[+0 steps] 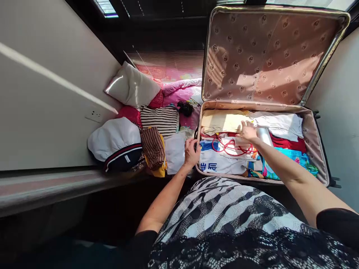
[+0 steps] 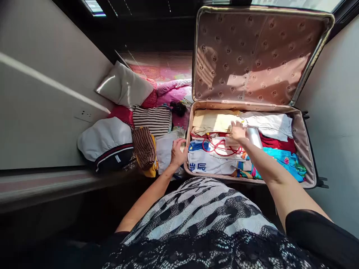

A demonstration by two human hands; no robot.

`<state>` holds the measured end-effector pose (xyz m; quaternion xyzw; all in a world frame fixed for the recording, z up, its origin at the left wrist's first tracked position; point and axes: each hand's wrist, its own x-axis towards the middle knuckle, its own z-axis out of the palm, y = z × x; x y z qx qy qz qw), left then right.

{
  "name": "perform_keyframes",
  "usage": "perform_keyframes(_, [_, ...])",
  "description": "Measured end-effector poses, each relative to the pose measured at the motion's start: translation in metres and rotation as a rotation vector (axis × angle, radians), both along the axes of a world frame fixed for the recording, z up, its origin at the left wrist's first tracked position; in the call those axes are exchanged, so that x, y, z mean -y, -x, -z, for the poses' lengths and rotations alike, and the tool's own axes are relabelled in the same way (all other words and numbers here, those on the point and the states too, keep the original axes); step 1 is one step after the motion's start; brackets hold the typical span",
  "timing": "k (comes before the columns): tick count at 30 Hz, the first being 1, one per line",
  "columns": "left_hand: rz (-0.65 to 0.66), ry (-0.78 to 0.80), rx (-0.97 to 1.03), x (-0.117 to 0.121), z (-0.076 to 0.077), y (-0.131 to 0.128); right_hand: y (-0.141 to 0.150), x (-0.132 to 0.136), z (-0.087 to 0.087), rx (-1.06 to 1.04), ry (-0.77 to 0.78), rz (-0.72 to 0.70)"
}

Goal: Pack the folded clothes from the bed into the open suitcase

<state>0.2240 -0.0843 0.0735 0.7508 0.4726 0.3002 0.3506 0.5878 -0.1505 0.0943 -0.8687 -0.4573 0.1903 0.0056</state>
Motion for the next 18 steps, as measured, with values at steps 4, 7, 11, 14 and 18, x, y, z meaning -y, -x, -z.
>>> perform_keyframes(4, [0.029, 0.048, -0.033, 0.025, -0.009, -0.018, -0.016, -0.014, 0.011, 0.155, 0.153, -0.225])
perform_keyframes(7, [0.024, 0.116, -0.055, 0.037, -0.013, -0.020, -0.025, -0.024, 0.011, 0.104, 0.181, -0.231])
perform_keyframes(11, [0.044, 0.231, -0.110, 0.049, -0.016, -0.028, -0.035, -0.031, 0.006, 0.053, 0.177, -0.275])
perform_keyframes(14, [0.064, 0.259, -0.137, 0.056, -0.016, -0.041, -0.031, -0.031, 0.009, 0.069, 0.124, -0.288])
perform_keyframes(18, [0.146, 0.216, -0.168, 0.060, -0.015, -0.063, -0.018, -0.030, 0.018, 0.107, -0.014, -0.270])
